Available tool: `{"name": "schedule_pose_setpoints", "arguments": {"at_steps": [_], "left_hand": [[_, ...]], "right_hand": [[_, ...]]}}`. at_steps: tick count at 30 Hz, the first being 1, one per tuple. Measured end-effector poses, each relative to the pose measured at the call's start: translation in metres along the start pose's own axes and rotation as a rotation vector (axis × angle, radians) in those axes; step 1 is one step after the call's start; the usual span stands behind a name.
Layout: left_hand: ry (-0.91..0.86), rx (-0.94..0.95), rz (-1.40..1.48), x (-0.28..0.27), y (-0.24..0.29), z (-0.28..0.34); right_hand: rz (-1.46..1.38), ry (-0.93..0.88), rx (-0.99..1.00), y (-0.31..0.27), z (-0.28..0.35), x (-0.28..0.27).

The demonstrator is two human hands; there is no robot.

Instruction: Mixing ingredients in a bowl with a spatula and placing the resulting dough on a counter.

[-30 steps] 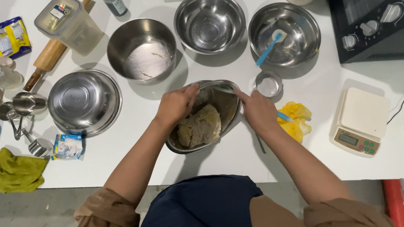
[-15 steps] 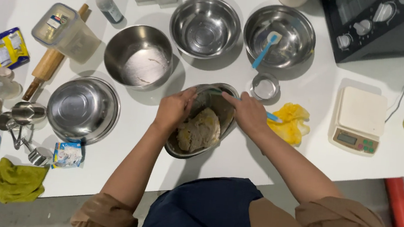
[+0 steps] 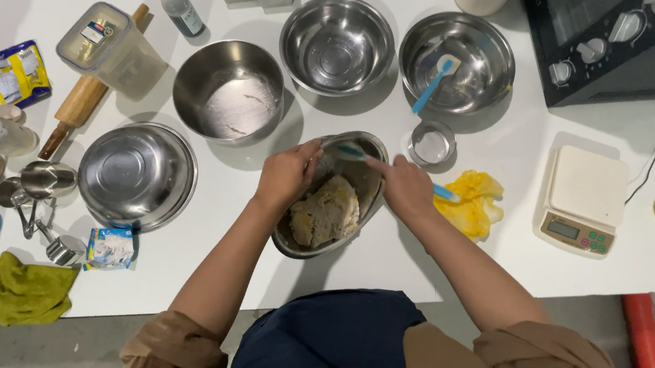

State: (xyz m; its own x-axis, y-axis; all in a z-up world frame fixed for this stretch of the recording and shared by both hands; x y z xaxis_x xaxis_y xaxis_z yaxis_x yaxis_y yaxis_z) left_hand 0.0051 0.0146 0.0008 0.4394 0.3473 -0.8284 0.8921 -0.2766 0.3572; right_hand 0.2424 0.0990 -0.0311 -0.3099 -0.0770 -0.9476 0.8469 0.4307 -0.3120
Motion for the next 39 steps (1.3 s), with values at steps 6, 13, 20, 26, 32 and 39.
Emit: {"name": "schedule_pose_setpoints", "arguments": {"at_steps": [6,13,20,26,32,39], "left_hand": [[-0.029,-0.018,-0.008,0.001,0.002,0.000],[0.017,0.052,-0.001,-0.004,0.002,0.005],[-0.012,0.072,-0.031,-0.010,0.002,0.017],[-0.025,0.145,-0.134,-0.006,-0.003,0.021],[0.002,0.187,-0.224,-0.010,-0.018,0.024],[0.096,0.247,-0.239,-0.033,-0.015,0.027]], "right_hand": [[0.021,-0.124,0.058,-0.008,0.006,-0.013],[-0.065,-0.046,0.053,0.014,-0.005,0.004],[-0.041,-0.400,0.243,0.036,0.029,0.069],[-0.239,-0.625,0.225,0.036,0.040,0.095],[-0.120,-0.598,0.161,0.011,0.060,0.033],[-0.050,-0.346,-0.011,0.026,0.081,0.020]]}}
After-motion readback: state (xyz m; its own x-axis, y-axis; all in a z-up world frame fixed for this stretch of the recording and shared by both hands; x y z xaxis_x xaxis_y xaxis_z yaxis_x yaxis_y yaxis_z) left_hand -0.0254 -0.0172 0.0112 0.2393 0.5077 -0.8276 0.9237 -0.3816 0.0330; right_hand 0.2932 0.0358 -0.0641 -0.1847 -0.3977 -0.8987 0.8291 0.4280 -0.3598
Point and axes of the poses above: each hand's wrist, its own z-axis away from the middle knuckle, its own x-axis out of the palm, y = z × x, the point moved 1 cm from there along -z, towards the middle knuckle, and after that the axes turned 13 degrees about x, right-handed, at the moved point
